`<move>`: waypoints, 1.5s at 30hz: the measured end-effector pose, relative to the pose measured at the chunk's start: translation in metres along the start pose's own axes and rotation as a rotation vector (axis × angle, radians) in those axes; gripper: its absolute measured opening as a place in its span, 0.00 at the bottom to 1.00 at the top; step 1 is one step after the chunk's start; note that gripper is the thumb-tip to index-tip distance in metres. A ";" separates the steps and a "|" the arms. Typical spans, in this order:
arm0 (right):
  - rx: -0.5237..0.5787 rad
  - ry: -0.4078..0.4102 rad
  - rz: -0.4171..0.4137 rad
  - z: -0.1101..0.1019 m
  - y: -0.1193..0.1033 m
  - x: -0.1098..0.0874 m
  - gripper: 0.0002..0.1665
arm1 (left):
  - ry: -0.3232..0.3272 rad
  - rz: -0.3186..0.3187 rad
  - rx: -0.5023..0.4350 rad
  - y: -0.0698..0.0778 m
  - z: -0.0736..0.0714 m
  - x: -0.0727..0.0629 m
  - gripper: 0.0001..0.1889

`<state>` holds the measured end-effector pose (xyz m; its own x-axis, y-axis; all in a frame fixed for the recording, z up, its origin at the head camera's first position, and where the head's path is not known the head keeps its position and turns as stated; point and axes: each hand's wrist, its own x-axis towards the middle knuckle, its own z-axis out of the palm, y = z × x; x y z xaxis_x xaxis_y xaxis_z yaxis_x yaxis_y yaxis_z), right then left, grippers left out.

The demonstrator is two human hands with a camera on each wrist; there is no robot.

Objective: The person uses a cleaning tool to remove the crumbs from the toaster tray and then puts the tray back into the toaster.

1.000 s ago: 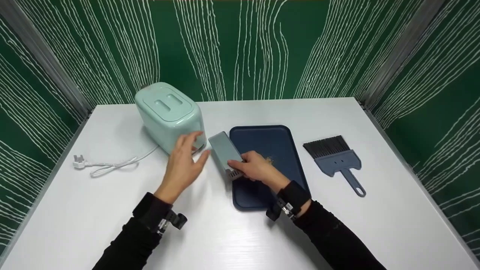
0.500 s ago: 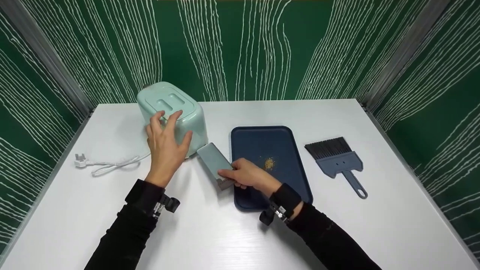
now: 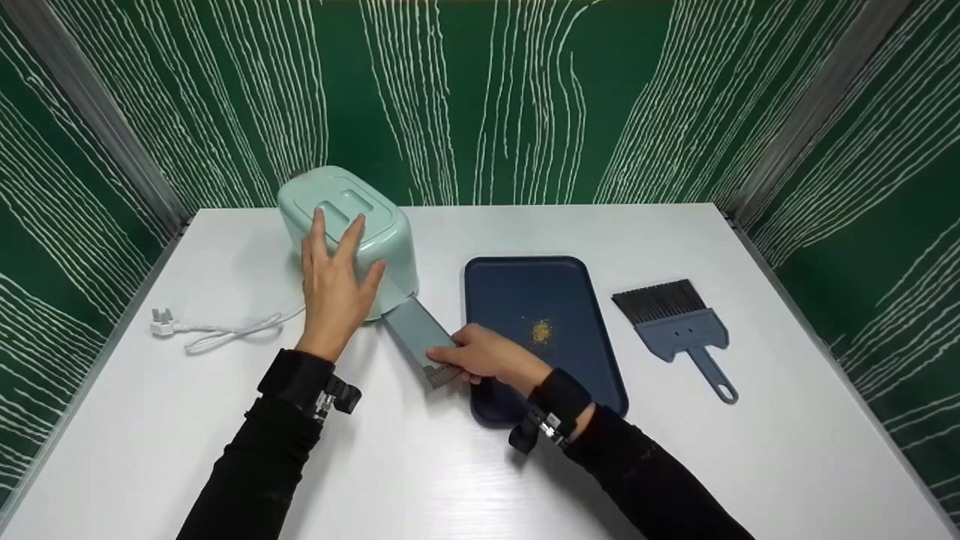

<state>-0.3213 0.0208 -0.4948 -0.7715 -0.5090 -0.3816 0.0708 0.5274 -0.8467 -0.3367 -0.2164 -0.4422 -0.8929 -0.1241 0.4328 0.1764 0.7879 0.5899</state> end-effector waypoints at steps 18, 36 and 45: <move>0.010 -0.008 0.033 -0.002 -0.007 0.013 0.20 | -0.052 0.010 0.000 -0.003 0.003 -0.003 0.33; 0.177 -0.090 0.083 -0.005 -0.003 0.017 0.16 | -0.022 0.052 0.009 -0.005 0.001 -0.004 0.32; 0.173 -0.090 0.083 -0.004 -0.006 0.021 0.16 | -0.030 0.044 0.011 -0.007 0.000 -0.003 0.32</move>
<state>-0.3409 0.0097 -0.4963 -0.6993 -0.5316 -0.4779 0.2457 0.4491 -0.8590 -0.3353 -0.2214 -0.4472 -0.8964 -0.0716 0.4374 0.2110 0.7989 0.5633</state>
